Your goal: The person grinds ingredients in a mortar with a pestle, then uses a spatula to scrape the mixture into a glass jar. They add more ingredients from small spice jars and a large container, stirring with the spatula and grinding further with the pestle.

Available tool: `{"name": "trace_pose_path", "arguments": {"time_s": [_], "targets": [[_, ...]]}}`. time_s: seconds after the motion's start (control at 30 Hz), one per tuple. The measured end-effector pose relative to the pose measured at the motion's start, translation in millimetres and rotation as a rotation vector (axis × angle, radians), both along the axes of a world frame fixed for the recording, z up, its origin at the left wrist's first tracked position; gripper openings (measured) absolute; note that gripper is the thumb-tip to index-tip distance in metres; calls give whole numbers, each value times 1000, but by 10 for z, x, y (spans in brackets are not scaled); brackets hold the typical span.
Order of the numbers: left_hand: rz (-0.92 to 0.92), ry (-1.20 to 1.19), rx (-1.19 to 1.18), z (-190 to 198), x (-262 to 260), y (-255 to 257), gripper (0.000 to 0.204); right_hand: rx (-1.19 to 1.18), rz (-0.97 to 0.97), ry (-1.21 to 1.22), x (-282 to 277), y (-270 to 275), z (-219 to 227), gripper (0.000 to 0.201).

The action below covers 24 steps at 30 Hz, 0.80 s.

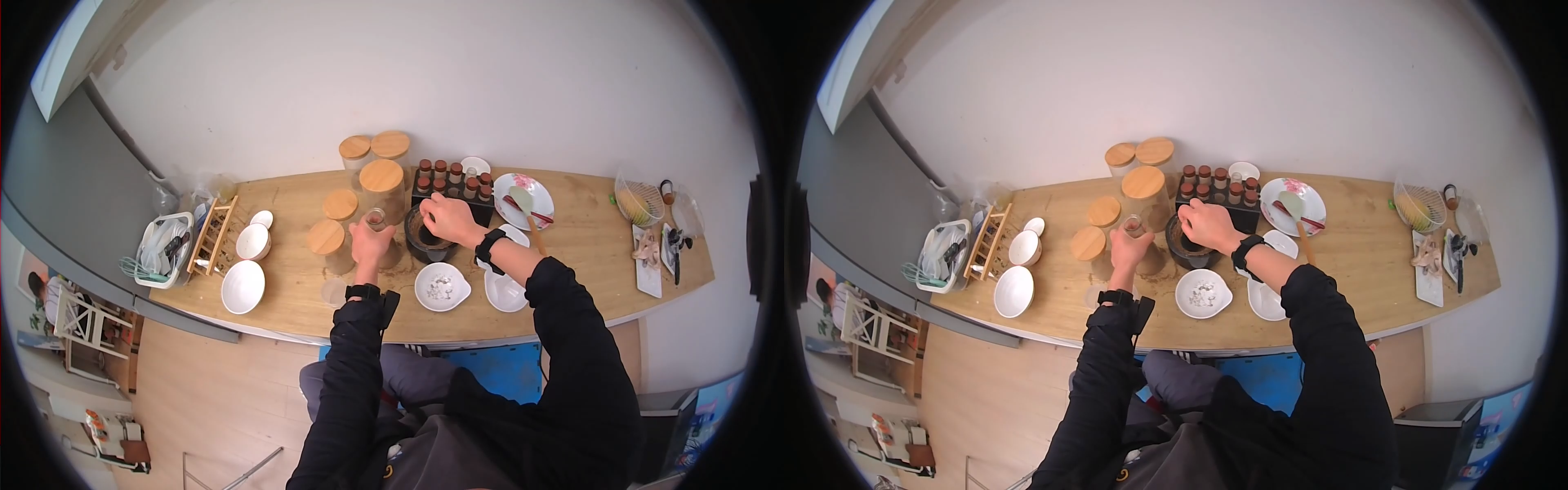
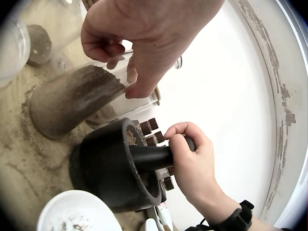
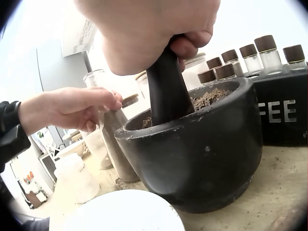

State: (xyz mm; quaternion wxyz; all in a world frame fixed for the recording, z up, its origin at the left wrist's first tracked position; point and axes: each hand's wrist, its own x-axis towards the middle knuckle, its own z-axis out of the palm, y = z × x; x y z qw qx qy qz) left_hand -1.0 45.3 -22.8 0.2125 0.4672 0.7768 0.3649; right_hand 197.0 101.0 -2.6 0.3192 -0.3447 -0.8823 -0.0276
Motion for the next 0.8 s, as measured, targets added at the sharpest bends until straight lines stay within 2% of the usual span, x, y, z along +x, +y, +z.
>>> {"name": "trace_pose_path", "arguments": {"time_s": [0.1, 0.2, 0.3, 0.47, 0.6, 0.73, 0.8], "targets": [[-6, 0, -9, -23, -11, 20, 57, 104, 58, -124, 11, 95, 17, 7], [38, -24, 28, -16, 8, 12, 46, 157, 2, -214, 32, 240, 17, 6], [-3, -5, -13, -18, -10, 20, 58, 58, -92, -265, 22, 246, 88, 7], [8, -6, -16, 30, 14, -17, 59, -187, -247, -268, 5, 337, 128, 14], [5, -3, -3, 21, 13, -14, 57, -391, -201, -317, -153, 208, 240, 16], [-1, 6, -17, 30, -6, -1, 55, -222, -30, -192, -260, 226, 131, 14], [1, 2, -8, 3, -2, -1, 54, -70, 14, -282, -216, 278, 139, 14]]}}
